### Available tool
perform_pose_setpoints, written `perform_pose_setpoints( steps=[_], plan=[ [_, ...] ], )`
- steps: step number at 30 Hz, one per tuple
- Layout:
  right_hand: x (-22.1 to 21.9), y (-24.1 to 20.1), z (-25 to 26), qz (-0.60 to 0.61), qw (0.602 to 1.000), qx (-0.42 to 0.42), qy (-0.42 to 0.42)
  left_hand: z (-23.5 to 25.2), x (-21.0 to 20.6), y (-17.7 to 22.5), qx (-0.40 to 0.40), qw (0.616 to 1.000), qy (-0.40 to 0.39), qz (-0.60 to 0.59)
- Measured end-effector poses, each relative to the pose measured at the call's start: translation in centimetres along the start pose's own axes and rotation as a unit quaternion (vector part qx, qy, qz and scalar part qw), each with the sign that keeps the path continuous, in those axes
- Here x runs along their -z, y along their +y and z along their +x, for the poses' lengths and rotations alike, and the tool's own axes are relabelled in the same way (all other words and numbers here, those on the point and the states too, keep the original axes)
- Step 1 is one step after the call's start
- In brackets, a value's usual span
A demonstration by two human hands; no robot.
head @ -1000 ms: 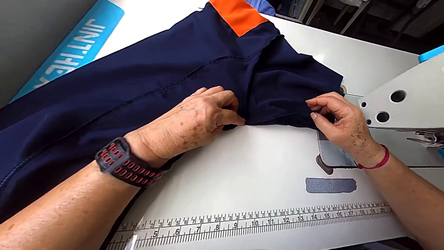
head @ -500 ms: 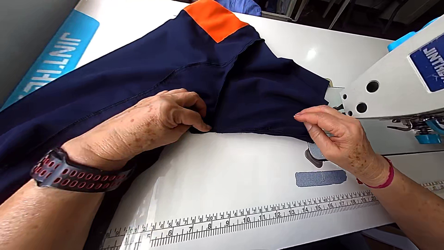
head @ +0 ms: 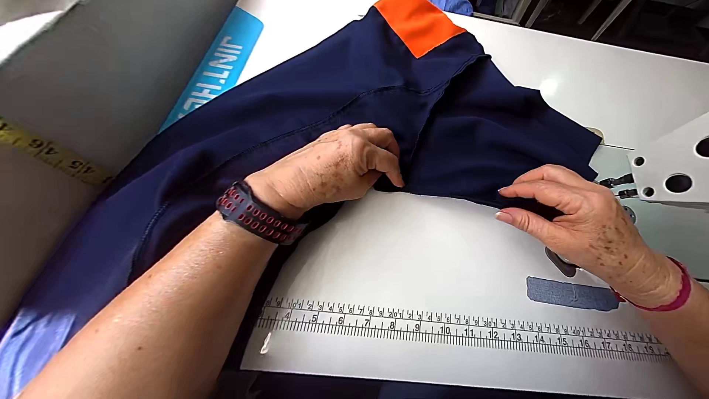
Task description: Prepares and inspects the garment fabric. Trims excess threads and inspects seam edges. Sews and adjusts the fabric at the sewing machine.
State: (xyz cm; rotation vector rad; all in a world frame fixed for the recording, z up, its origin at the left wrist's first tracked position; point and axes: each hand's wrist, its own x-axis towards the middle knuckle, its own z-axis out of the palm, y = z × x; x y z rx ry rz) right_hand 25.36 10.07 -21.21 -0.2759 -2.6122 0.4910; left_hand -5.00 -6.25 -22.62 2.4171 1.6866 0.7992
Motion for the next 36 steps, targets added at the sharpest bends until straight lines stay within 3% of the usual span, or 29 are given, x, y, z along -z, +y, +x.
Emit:
perform_pose_setpoints(
  steps=[6, 12, 16, 20, 27, 32, 36],
  plan=[
    [-3.8, -0.7, 4.3, 0.017, 0.997, 0.076, -0.02, 0.2, 0.0, 0.4, 0.033, 0.999, -0.012, -0.009],
    [-3.2, -0.4, 6.1, 0.083, 0.993, -0.016, -0.088, 0.4, -0.5, 0.6, 0.06, 0.997, 0.038, 0.001],
    [-4.5, -1.7, 6.7, 0.002, 0.999, 0.034, -0.024, 0.6, -0.6, 0.9, 0.075, 0.996, 0.052, 0.011],
    [-6.6, -2.6, 7.4, -0.014, 0.99, 0.141, 0.011, 0.5, -0.8, 0.6, 0.047, 0.998, 0.034, 0.009],
    [-6.7, -1.5, 6.5, -0.074, 0.966, 0.243, 0.056, 0.7, -1.0, 0.4, -0.01, 0.999, 0.042, -0.012],
    [-6.5, -1.2, 6.2, -0.118, 0.961, 0.242, 0.06, 0.7, -1.0, 0.7, 0.002, 0.999, 0.032, -0.018],
    [-6.8, -0.5, 6.0, -0.053, 0.971, 0.227, 0.054, 0.6, -1.1, 0.4, -0.01, 0.999, 0.031, -0.021]
  ],
)
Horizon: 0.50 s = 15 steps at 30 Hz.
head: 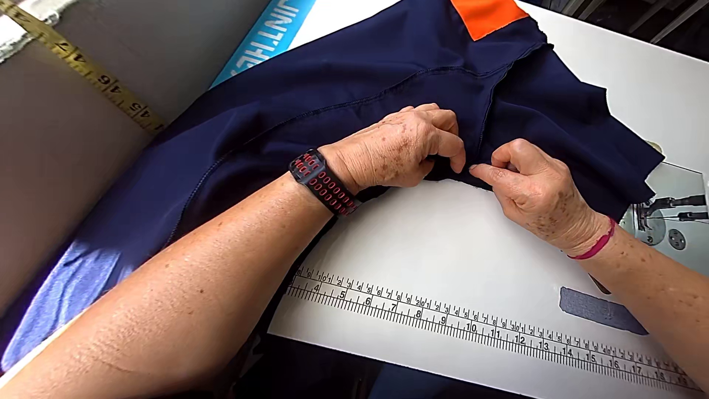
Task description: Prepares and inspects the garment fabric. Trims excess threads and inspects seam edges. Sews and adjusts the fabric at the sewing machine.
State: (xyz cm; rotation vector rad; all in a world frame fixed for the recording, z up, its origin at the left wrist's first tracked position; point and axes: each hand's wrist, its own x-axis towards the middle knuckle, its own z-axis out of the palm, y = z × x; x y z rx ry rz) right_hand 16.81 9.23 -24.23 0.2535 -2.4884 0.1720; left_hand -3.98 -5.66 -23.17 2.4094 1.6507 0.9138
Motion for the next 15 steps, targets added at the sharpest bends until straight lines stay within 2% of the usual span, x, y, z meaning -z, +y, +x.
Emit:
perform_pose_setpoints(
  steps=[5, 9, 15],
  plan=[
    [-0.2, 0.7, -0.4, 0.075, 0.997, -0.008, 0.02, 0.0, 0.2, 0.2, 0.029, 0.999, -0.011, -0.005],
    [-0.2, 1.2, -0.4, 0.115, 0.993, -0.037, 0.005, 0.0, 0.1, -0.2, -0.001, 1.0, -0.005, -0.016],
    [0.6, 0.4, 0.3, 0.03, 0.998, 0.013, -0.048, -0.3, 0.1, -0.3, -0.008, 1.0, -0.018, -0.006]
  ],
)
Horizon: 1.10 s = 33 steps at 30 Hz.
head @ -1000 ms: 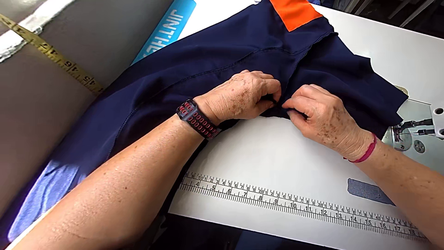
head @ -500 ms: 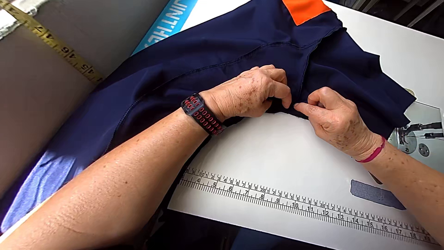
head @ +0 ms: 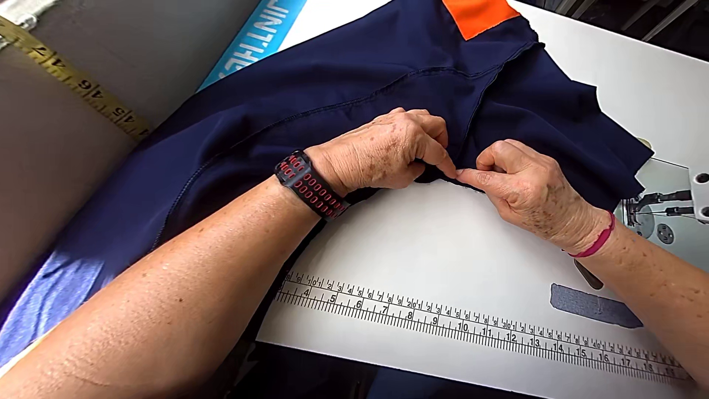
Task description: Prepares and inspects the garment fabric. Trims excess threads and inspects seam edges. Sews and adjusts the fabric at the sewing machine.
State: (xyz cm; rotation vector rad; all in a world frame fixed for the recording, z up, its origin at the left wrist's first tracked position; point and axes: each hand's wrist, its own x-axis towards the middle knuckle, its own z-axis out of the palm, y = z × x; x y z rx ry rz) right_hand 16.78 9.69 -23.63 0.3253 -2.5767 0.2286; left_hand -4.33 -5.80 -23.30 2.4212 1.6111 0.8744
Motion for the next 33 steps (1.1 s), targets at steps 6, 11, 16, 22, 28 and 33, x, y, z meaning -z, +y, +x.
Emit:
perform_pose_setpoints(
  steps=[6, 11, 16, 22, 28, 33],
  plan=[
    [4.3, -0.5, -2.4, -0.01, 0.979, -0.196, -0.054, 0.2, 0.1, 0.1, -0.009, 0.999, -0.009, 0.031],
    [4.4, -1.5, -5.3, -0.085, 0.971, -0.222, 0.006, 0.3, 0.2, 0.2, -0.02, 0.999, -0.01, 0.041],
    [7.6, -2.8, -7.0, -0.164, 0.964, -0.196, -0.081, 0.3, 0.2, 0.5, -0.019, 0.999, -0.007, 0.05],
    [10.9, -1.6, -4.0, -0.089, 0.934, -0.344, -0.039, 0.9, -0.3, 0.8, -0.065, 0.994, 0.024, 0.084],
    [7.0, 5.1, 1.0, -0.036, 0.785, -0.609, -0.11, 0.2, 0.0, 0.6, -0.037, 0.998, -0.007, 0.056],
    [6.4, 5.5, 2.2, -0.06, 0.775, -0.618, -0.117, 0.1, -0.2, 0.4, -0.036, 0.998, -0.016, 0.051]
  ],
)
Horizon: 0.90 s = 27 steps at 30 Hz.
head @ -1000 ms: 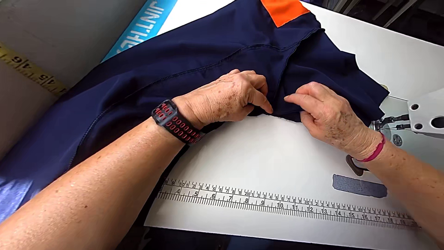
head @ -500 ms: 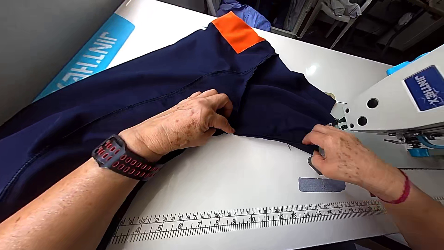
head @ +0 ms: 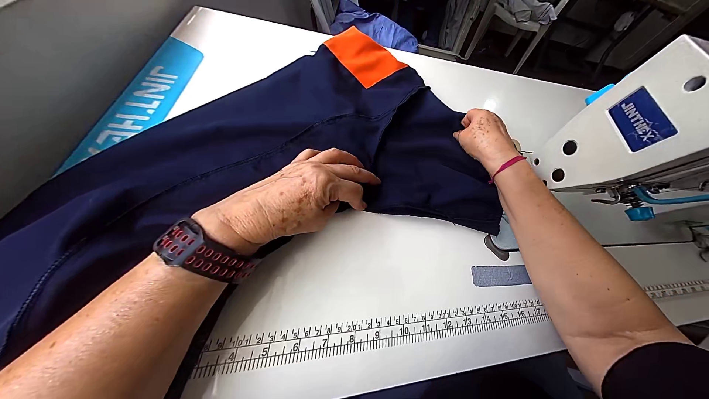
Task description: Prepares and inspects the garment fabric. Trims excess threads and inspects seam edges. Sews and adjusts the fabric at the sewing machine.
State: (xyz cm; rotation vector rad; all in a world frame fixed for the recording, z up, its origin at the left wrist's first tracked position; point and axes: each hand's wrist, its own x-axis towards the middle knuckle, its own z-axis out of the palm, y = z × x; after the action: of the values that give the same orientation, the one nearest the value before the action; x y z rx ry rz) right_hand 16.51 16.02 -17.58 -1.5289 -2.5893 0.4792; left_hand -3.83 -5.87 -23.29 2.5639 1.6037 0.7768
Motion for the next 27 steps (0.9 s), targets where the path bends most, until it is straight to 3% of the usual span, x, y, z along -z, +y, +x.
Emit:
perform_pose_setpoints(
  steps=[6, 7, 9, 12, 15, 19, 23, 27],
  plan=[
    [-1.4, 0.1, 1.3, -0.12, 0.978, 0.035, 0.166, 0.2, 0.0, 0.5, -0.002, 1.0, 0.003, 0.011],
    [-1.7, 0.4, 1.2, -0.116, 0.971, 0.077, 0.194, 0.2, 0.1, 0.6, -0.001, 1.0, 0.002, 0.012],
    [-2.0, 0.5, -0.7, -0.061, 0.937, 0.237, 0.248, 0.1, 0.1, 0.6, 0.002, 1.0, 0.007, 0.005],
    [-2.3, 0.5, -5.9, 0.075, 0.894, 0.41, 0.163, -0.1, 0.2, 0.5, 0.016, 1.0, -0.003, -0.014],
    [-4.1, 1.0, -8.3, 0.123, 0.89, 0.433, 0.066, 0.0, 0.1, -0.2, 0.017, 0.999, -0.017, -0.021],
    [-6.3, -0.3, -8.4, 0.064, 0.871, 0.469, 0.132, 0.0, -0.1, -0.3, 0.017, 1.0, -0.006, -0.025],
    [-6.2, -1.7, -8.9, 0.015, 0.856, 0.506, 0.109, 0.0, 0.1, -0.2, 0.024, 0.999, -0.011, -0.03],
    [-5.8, -0.3, -9.3, -0.031, 0.87, 0.479, 0.116, 0.0, 0.2, -0.4, 0.023, 0.999, -0.019, -0.035]
  ],
)
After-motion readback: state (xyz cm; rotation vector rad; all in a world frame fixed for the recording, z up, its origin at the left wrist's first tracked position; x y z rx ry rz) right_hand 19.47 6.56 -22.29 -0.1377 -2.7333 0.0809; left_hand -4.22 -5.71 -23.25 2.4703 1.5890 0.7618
